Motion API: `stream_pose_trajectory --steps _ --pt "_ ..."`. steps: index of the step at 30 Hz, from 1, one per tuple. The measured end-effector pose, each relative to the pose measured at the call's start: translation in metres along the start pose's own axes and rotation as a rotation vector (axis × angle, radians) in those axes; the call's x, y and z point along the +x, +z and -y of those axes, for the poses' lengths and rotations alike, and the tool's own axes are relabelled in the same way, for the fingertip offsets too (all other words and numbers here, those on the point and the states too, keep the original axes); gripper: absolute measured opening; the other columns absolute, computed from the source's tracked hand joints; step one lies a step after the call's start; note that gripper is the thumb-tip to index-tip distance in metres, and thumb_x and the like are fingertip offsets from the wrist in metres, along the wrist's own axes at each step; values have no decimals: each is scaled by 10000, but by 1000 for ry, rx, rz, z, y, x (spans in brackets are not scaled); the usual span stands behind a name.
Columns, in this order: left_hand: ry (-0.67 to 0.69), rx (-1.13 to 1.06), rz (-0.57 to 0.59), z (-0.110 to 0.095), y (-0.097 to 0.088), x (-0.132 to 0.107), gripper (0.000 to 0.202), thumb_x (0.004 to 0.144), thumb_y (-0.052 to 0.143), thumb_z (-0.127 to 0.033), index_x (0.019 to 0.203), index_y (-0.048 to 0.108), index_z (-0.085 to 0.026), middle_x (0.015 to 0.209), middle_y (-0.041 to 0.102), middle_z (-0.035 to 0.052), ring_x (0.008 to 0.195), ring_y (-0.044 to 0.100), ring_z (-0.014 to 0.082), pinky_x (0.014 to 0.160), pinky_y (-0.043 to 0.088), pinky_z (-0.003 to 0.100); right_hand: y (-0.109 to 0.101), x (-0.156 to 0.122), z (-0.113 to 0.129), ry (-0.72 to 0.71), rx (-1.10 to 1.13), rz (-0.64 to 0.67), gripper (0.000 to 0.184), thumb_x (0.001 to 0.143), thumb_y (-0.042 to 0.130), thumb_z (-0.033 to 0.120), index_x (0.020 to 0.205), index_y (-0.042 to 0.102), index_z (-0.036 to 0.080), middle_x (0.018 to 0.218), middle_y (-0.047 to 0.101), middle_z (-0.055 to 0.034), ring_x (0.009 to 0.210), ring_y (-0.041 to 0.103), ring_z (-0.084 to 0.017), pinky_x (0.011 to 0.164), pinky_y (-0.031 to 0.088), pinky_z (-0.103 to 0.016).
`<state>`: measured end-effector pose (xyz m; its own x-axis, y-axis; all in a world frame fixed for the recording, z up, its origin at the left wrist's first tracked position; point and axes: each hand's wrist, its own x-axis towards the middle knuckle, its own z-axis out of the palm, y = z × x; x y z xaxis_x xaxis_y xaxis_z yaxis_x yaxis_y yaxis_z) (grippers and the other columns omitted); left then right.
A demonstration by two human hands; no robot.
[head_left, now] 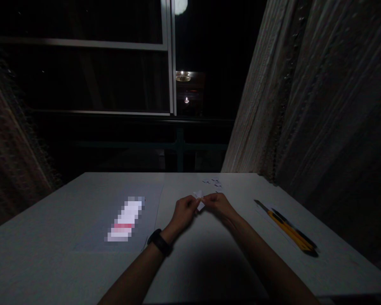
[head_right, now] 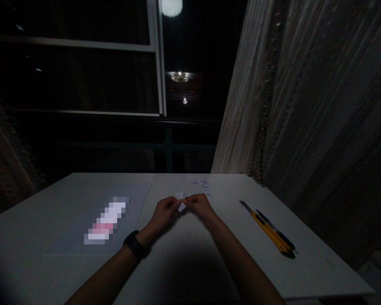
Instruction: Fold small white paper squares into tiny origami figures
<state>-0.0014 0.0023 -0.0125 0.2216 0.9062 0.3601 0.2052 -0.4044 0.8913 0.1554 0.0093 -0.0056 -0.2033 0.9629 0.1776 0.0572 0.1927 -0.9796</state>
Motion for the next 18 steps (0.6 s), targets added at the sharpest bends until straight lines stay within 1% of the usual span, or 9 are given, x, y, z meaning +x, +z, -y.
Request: stream_pose_trajectory --steps 4,8,10,14,18 --pt "-20 2 -21 0 2 0 370 775 467 -466 606 553 -148 513 540 -9 514 500 117 530 365 224 1 -3 6 22 108 19 355 571 706 458 574 656 107 539 589 -28 514 487 -114 554 348 -258" --pt "-9 90 -63 -5 2 -2 383 777 455 -471 593 550 -150 525 542 -7 524 493 120 525 350 228 4 -2 8 -3 65 -25 365 566 709 448 469 581 120 454 476 28 459 390 -78 497 288 -239" --pt "3 126 -82 -7 1 -2 377 778 455 -467 600 554 -150 541 547 -7 542 496 122 532 347 228 5 -2 10 -24 29 -46 380 562 707 450 441 547 127 441 434 41 454 359 -71 486 268 -236" --pt "27 150 -103 -7 1 -3 362 781 459 -454 605 551 -150 549 534 -13 554 482 119 537 340 224 7 -1 12 -65 -54 -65 379 574 686 457 445 532 136 454 434 42 469 372 -79 497 281 -235" --pt "18 141 -95 -8 1 -3 363 781 455 -452 605 554 -150 541 531 -13 548 481 119 532 341 224 7 -1 11 -116 -111 -88 339 582 675 440 475 546 145 490 485 29 508 435 -102 532 331 -237"
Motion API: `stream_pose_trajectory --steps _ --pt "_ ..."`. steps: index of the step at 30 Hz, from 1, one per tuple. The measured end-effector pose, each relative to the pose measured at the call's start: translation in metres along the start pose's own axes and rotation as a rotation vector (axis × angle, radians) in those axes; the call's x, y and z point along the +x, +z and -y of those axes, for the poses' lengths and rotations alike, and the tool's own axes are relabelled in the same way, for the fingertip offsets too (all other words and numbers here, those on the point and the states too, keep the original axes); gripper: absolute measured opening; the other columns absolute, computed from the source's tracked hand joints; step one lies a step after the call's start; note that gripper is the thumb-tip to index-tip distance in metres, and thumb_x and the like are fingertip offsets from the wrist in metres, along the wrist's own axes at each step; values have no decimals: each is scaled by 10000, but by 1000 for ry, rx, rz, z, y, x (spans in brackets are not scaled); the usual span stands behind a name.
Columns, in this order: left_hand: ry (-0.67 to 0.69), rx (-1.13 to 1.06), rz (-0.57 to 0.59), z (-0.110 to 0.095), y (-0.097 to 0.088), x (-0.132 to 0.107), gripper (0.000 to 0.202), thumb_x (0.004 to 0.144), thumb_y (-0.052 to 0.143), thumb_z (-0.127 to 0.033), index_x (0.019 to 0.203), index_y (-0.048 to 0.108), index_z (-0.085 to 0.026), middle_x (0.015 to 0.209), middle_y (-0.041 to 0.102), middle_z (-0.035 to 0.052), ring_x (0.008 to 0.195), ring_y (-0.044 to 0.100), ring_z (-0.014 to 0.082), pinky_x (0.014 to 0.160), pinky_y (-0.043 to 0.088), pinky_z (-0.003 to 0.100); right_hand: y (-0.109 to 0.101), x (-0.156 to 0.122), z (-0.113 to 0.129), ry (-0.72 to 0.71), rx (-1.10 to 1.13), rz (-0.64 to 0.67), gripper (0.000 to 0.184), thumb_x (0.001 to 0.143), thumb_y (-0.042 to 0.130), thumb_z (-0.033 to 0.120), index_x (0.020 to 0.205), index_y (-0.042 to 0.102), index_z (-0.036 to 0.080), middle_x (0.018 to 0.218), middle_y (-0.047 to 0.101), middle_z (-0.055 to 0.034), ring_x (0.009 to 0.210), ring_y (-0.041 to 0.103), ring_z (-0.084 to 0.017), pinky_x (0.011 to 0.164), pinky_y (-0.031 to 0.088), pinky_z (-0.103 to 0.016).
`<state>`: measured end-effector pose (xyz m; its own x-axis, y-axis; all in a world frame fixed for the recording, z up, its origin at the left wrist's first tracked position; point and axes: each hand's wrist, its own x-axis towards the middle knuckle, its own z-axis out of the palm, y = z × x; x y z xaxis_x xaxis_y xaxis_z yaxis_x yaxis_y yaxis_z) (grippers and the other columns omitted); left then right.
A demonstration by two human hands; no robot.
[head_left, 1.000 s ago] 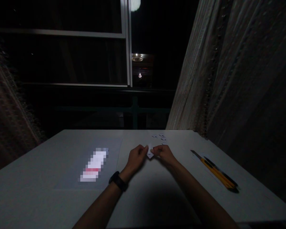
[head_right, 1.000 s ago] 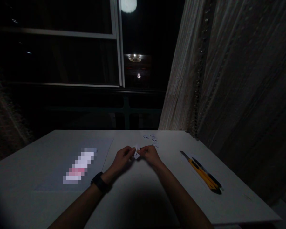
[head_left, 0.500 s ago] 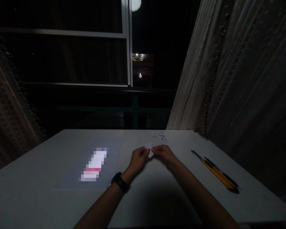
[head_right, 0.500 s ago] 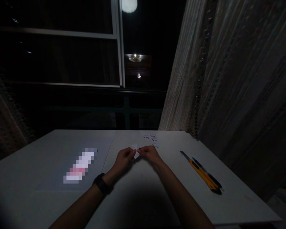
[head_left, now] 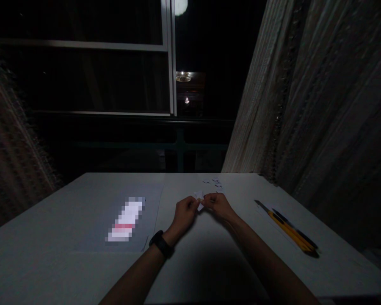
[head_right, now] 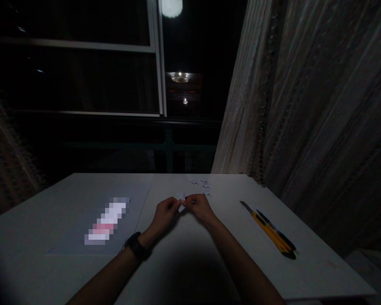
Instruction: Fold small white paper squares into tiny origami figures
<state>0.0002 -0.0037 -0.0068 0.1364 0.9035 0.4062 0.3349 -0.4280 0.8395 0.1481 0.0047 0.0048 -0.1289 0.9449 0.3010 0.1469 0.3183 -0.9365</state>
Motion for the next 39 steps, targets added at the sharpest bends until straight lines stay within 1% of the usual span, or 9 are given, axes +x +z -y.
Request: stream_pose_trajectory --steps 8,11,15,17,20,22,29,33,39 --pt "-36 -82 52 -4 -1 0 382 776 459 -472 619 583 -146 529 551 0 540 512 128 553 377 235 -2 -1 -7 3 -98 -67 223 631 640 341 525 570 158 548 547 1 546 503 -134 559 367 -253" --pt "-30 -106 -26 -4 -3 3 345 766 487 -466 704 607 -149 637 596 17 615 542 137 592 402 238 -1 -3 -8 -8 -163 -67 183 635 643 312 554 577 161 597 561 -10 591 524 -145 589 385 -260" --pt "-3 -92 -135 -1 -6 7 355 645 646 -427 883 631 -164 865 617 58 710 556 146 639 433 253 4 -6 -9 -77 -208 -18 138 648 633 247 560 573 160 752 561 -28 703 547 -148 661 411 -263" --pt "29 -80 -140 2 -6 8 343 616 676 -397 876 648 -176 902 611 66 753 562 156 650 437 257 7 -8 -10 -94 -228 11 117 659 618 210 563 575 160 782 554 -29 730 547 -148 688 412 -269" --pt "13 -38 -84 7 -5 8 215 665 634 -373 700 670 -164 763 627 57 719 572 163 631 429 262 11 -10 -9 -93 -255 41 106 664 614 186 568 576 161 795 552 -27 744 546 -148 704 410 -272" --pt "-24 2 -88 8 -5 7 217 681 618 -364 637 670 -159 677 627 51 679 573 165 618 422 270 13 -10 -8 -83 -274 50 115 665 619 192 564 573 161 801 551 -27 745 546 -147 703 407 -269" --pt "-66 -62 -142 3 -8 8 142 626 662 -308 674 704 -181 729 678 59 719 595 181 675 440 292 14 -11 -7 -96 -359 24 123 661 643 205 572 566 170 760 553 -16 732 545 -150 698 399 -263" --pt "-164 -199 -134 0 -11 9 153 570 693 -274 655 693 -147 704 684 75 684 610 188 650 459 293 15 -12 -7 -107 -383 29 101 662 642 197 584 586 169 767 563 -18 730 547 -148 700 403 -267" --pt "-232 -362 -157 -4 -12 8 223 509 730 -250 677 685 -109 617 662 68 574 590 161 553 452 266 15 -11 -8 -90 -313 73 83 662 650 221 608 615 169 773 574 -20 735 560 -143 707 416 -267"
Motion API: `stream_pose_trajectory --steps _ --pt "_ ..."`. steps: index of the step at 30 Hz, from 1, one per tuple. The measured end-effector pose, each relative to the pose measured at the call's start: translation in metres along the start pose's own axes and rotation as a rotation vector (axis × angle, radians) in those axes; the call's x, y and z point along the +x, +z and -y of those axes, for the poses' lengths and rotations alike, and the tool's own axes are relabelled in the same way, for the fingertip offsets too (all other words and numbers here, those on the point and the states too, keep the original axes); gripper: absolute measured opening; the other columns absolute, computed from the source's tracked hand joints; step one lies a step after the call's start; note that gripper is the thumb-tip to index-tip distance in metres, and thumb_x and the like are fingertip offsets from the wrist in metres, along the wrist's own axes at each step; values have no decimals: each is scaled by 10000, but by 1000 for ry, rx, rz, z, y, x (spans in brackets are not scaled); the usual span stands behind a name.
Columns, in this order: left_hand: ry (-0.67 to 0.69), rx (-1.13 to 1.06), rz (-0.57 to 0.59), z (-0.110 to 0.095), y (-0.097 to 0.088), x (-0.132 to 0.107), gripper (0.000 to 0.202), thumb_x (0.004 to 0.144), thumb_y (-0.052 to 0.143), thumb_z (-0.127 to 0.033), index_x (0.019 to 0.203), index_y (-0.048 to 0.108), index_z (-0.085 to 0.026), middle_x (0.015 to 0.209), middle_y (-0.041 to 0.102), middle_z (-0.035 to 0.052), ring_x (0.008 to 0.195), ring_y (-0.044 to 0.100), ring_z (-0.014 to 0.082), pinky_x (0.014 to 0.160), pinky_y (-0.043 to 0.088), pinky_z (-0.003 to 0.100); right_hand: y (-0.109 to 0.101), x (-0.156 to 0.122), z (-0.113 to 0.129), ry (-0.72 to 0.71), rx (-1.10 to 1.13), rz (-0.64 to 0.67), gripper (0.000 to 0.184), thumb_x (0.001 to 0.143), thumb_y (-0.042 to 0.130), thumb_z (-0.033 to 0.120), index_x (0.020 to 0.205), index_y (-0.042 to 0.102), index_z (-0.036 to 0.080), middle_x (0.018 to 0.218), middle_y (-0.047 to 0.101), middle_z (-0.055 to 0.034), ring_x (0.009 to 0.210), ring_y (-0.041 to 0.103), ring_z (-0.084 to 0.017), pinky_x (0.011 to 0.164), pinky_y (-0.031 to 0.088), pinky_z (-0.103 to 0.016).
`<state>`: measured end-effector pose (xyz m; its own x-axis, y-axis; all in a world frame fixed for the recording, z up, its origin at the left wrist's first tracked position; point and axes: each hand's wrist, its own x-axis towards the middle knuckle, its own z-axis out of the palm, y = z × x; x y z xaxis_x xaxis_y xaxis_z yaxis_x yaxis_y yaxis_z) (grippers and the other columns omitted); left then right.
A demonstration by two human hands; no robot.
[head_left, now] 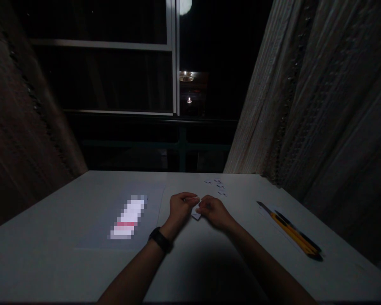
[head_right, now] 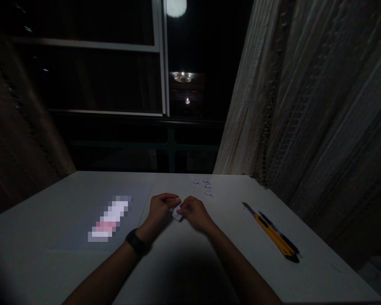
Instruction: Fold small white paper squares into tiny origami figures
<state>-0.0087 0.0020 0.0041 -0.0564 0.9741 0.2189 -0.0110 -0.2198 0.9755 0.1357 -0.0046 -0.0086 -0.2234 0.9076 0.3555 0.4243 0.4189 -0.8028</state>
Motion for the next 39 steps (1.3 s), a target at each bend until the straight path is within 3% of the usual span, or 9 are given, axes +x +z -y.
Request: stream_pose_trajectory --steps 5,10,16,22,29,34,39 --pt "-5 -58 83 0 -1 1 308 528 730 -259 793 694 -108 616 645 47 561 568 137 538 431 245 -4 1 -1 15 22 18 85 673 642 231 614 637 170 798 582 -27 754 564 -147 720 415 -267" --pt "29 53 146 3 -5 4 317 523 730 -253 817 711 -136 743 670 69 690 587 177 604 441 264 -8 3 -2 20 36 -10 92 680 628 220 606 650 171 791 584 -31 755 566 -155 717 415 -271" --pt "39 32 226 -1 -8 5 286 569 694 -256 828 712 -133 756 683 81 692 597 185 614 441 273 -14 4 -3 38 31 19 148 671 648 298 611 666 164 781 589 -39 743 562 -165 697 413 -276" --pt "81 150 200 -1 -6 7 168 585 680 -274 664 706 -128 688 687 83 660 607 185 624 447 276 -15 5 -6 32 47 62 131 641 662 280 584 649 163 729 579 -23 693 558 -154 654 409 -264" --pt "76 196 169 -3 -5 5 156 602 658 -257 652 704 -117 671 686 94 647 607 189 608 445 273 -14 4 -6 44 61 89 108 594 689 257 582 642 161 744 601 -23 713 563 -161 664 410 -268" --pt "173 277 339 -10 -9 5 237 630 655 -299 805 719 -152 669 682 60 615 590 166 574 425 256 -19 2 -7 79 37 139 96 582 689 235 563 637 156 775 622 -29 712 572 -162 660 417 -266" --pt "280 464 357 -12 -12 5 123 624 663 -285 682 724 -196 690 683 41 665 599 165 639 435 261 -24 2 -7 41 -19 181 79 564 698 200 558 637 150 755 615 -26 708 569 -157 662 423 -262"
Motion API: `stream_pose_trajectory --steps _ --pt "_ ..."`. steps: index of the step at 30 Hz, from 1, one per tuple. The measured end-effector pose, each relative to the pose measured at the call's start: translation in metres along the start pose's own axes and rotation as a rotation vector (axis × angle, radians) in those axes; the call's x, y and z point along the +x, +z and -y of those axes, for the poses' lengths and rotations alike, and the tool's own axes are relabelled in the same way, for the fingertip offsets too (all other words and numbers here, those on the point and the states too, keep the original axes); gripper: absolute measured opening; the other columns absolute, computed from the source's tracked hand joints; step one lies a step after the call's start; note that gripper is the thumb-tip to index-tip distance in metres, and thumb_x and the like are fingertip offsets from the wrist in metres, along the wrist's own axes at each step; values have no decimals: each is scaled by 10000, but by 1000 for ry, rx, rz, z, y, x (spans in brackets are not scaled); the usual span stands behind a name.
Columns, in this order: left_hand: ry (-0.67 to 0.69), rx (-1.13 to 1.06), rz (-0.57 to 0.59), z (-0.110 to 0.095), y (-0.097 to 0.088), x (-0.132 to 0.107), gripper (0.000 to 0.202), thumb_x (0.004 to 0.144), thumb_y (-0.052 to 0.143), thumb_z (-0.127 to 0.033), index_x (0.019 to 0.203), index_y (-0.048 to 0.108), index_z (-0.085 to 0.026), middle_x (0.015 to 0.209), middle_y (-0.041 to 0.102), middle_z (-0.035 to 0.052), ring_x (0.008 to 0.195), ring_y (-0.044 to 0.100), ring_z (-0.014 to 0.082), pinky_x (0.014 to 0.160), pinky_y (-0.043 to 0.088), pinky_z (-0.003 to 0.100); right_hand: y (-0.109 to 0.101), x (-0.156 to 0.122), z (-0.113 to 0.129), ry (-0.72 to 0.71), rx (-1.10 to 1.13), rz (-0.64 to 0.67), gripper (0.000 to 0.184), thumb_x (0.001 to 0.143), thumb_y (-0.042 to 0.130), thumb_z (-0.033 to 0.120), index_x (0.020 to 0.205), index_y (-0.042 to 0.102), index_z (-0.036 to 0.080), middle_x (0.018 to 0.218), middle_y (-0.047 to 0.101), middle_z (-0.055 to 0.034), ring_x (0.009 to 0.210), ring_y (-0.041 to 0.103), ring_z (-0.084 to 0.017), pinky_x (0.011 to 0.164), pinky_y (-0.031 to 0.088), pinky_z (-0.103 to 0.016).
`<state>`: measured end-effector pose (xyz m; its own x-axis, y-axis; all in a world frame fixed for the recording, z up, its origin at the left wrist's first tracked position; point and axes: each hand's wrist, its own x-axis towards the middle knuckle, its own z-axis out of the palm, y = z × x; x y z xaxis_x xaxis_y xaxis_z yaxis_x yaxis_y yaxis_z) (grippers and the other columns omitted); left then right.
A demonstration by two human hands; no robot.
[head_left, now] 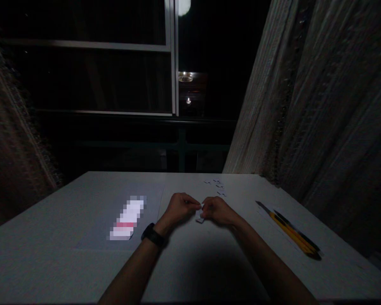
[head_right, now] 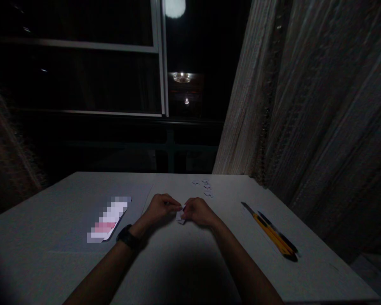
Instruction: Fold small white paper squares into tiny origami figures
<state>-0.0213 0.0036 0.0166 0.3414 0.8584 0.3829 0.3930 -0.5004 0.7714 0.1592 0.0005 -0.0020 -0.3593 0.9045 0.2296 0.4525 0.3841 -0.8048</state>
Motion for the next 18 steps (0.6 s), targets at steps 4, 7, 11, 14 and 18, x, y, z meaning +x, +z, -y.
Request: stream_pose_trajectory --steps 4,7,11,14,18 --pt "-5 61 -85 0 1 0 111 664 632 -254 697 719 -196 710 684 36 691 602 160 675 435 264 1 2 1 -14 -40 -30 74 581 693 190 581 628 155 698 606 -16 699 564 -159 666 428 -270" --pt "-9 80 -114 -1 2 0 111 670 629 -251 703 718 -194 713 686 40 698 604 164 675 434 266 2 3 3 -74 -104 -84 79 579 700 165 566 622 162 753 603 -29 783 559 -174 727 422 -283" --pt "-9 94 -79 -3 3 -1 146 668 638 -303 721 717 -192 719 686 40 671 602 159 634 427 253 3 2 4 -114 -162 -101 71 601 687 136 581 630 172 793 595 -36 809 548 -175 744 418 -288" --pt "-21 127 -68 -2 3 -1 165 648 656 -332 700 716 -188 700 682 44 652 596 163 611 416 255 5 2 2 -150 -192 -93 74 614 685 137 587 633 182 771 600 -30 832 541 -185 753 410 -296" --pt "-18 169 -137 0 4 0 94 659 647 -261 669 713 -195 665 667 37 662 590 161 623 410 259 7 3 1 -149 -151 -118 70 620 687 150 608 626 184 784 614 -23 800 550 -176 741 413 -295"
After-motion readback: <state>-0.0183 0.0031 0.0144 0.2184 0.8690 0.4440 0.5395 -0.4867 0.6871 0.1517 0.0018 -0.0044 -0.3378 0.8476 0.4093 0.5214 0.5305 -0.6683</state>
